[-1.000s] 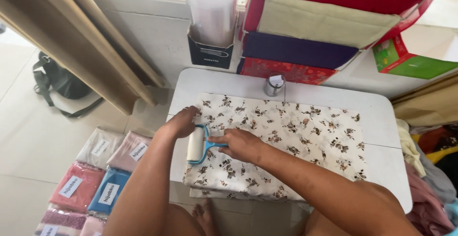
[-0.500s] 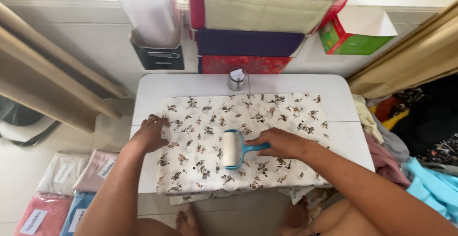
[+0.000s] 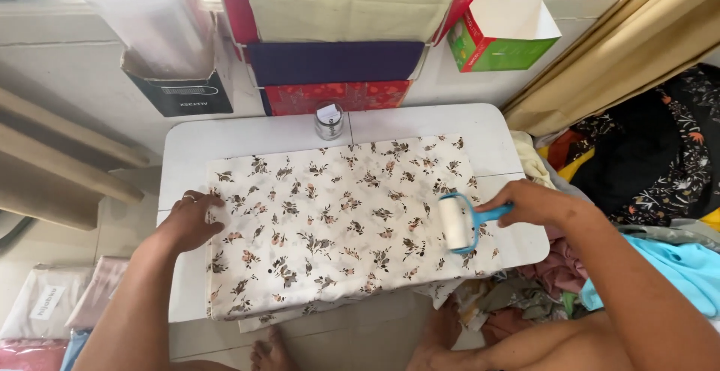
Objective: Cleaning a floral garment with a lint roller and then folding it neatly on a small table.
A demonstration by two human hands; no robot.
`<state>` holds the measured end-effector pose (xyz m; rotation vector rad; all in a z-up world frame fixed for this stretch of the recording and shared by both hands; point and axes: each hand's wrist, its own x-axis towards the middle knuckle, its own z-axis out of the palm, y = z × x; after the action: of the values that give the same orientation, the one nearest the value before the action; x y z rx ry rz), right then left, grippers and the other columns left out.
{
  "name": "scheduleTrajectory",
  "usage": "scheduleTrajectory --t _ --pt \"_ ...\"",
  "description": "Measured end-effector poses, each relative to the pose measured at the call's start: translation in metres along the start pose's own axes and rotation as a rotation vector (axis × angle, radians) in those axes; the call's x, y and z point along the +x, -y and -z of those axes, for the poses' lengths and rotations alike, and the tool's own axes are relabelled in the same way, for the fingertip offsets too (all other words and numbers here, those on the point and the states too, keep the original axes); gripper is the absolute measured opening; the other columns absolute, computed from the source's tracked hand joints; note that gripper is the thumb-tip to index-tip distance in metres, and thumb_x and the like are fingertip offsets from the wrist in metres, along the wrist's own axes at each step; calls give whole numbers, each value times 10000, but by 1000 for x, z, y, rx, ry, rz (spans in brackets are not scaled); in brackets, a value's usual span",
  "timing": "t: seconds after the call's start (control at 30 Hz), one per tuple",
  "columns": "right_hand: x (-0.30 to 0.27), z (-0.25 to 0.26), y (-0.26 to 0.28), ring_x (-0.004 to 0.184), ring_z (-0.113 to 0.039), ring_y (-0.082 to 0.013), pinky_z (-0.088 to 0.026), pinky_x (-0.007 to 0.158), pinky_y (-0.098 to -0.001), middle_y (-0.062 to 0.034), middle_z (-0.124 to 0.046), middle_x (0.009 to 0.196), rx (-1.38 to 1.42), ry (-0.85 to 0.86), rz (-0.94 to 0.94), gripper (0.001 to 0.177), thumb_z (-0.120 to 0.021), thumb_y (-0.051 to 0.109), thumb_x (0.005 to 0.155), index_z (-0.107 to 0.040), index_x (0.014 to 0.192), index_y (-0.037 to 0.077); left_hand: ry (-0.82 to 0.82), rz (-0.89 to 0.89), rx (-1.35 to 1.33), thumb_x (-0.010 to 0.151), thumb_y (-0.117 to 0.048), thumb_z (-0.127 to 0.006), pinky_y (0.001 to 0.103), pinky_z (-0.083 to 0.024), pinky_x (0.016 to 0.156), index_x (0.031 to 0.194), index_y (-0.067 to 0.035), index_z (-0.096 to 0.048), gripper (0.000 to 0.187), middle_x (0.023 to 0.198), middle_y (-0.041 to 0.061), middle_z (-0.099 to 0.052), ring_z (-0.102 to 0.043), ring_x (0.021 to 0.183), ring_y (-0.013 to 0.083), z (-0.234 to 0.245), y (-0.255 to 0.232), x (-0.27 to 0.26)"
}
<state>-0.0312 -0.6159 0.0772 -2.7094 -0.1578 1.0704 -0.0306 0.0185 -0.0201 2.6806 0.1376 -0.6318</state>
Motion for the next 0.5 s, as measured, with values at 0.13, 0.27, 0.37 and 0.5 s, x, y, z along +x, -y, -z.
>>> scheduleTrajectory --t 0.13,0.27,0.37,0.5 --pt "-7 1 -34 974 -689 -141 -554 938 -246 108 -777 1170 -79 -58 -199 630 -816 35 717 -811 1211 425 -5 11 126 822 -258 -766 465 -487 1106 1350 -294 -640 544 1496 62 -480 -515 1356 319 -25 32 24" --pt "-11 6 -34 913 -687 -149 -570 902 -248 65 -780 1080 -136 -37 -266 578 -794 57 759 -820 1205 425 17 34 117 851 -233 -754 470 -475 1128 1371 -271 -622 538 1502 57 -478 -509 1370 309 -20 24 21" --pt "-4 0 -19 880 -669 -141 -565 880 -247 80 -808 1013 -133 -46 -203 560 -831 96 747 -829 1197 428 -4 -15 98 838 -224 -768 464 -481 1110 1361 -227 -629 541 1480 91 -491 -526 1337 333 -22 28 22" --pt "-1 -5 51 969 -732 -226 -576 907 -312 -5 -796 1079 -169 3 21 499 -837 241 764 -803 1201 480 1 -17 26 843 -197 -760 521 -494 1081 1372 -176 -643 542 1457 210 -497 -520 1344 438 -8 11 7"
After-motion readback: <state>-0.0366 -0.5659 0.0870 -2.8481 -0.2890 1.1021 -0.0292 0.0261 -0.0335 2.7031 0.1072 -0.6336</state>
